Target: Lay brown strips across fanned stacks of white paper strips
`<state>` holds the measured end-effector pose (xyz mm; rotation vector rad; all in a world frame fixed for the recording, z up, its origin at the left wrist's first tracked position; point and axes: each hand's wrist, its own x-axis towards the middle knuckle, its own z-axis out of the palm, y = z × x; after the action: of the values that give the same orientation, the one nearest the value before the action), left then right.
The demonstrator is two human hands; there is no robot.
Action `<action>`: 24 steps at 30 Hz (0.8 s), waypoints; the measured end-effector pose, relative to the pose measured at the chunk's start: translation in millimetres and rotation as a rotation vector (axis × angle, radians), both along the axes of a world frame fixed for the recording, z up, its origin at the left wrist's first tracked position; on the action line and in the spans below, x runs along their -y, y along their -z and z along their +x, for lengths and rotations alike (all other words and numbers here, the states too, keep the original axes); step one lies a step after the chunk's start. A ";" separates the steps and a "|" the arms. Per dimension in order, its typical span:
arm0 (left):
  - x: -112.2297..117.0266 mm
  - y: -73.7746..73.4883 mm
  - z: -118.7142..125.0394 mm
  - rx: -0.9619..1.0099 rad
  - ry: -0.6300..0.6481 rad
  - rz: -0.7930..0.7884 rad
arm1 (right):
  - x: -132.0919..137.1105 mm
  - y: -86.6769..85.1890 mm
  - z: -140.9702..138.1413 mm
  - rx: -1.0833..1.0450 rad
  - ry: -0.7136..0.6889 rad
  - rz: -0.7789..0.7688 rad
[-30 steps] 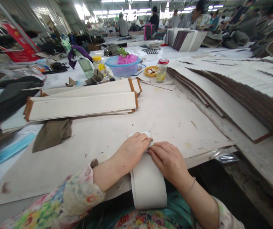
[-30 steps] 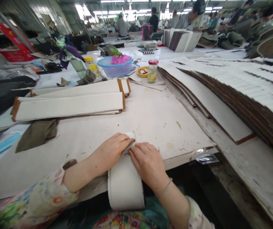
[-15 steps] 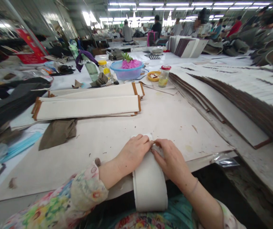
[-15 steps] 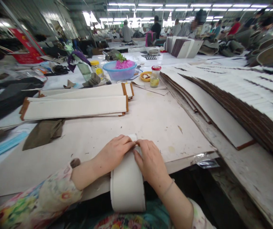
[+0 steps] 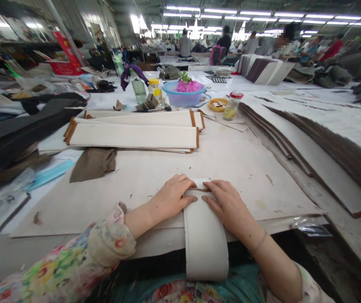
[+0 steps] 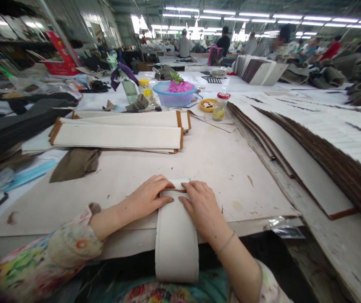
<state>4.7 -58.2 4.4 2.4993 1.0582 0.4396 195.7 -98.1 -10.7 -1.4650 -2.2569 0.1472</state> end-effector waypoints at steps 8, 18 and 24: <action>2.4 1.2 1.3 0.011 -0.005 0.002 | -4.5 -1.4 -13.6 -0.006 -0.074 -0.012; 7.8 0.4 3.8 -0.199 0.035 0.172 | 3.3 -4.8 -19.3 0.233 -0.117 0.056; 15.8 1.5 -12.4 -0.252 0.107 0.247 | 7.3 -6.8 -14.6 0.229 -0.157 0.073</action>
<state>-7.8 -74.0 2.9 2.8747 1.0056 0.2397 181.1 -105.4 -3.9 -1.3251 -2.5322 -0.0586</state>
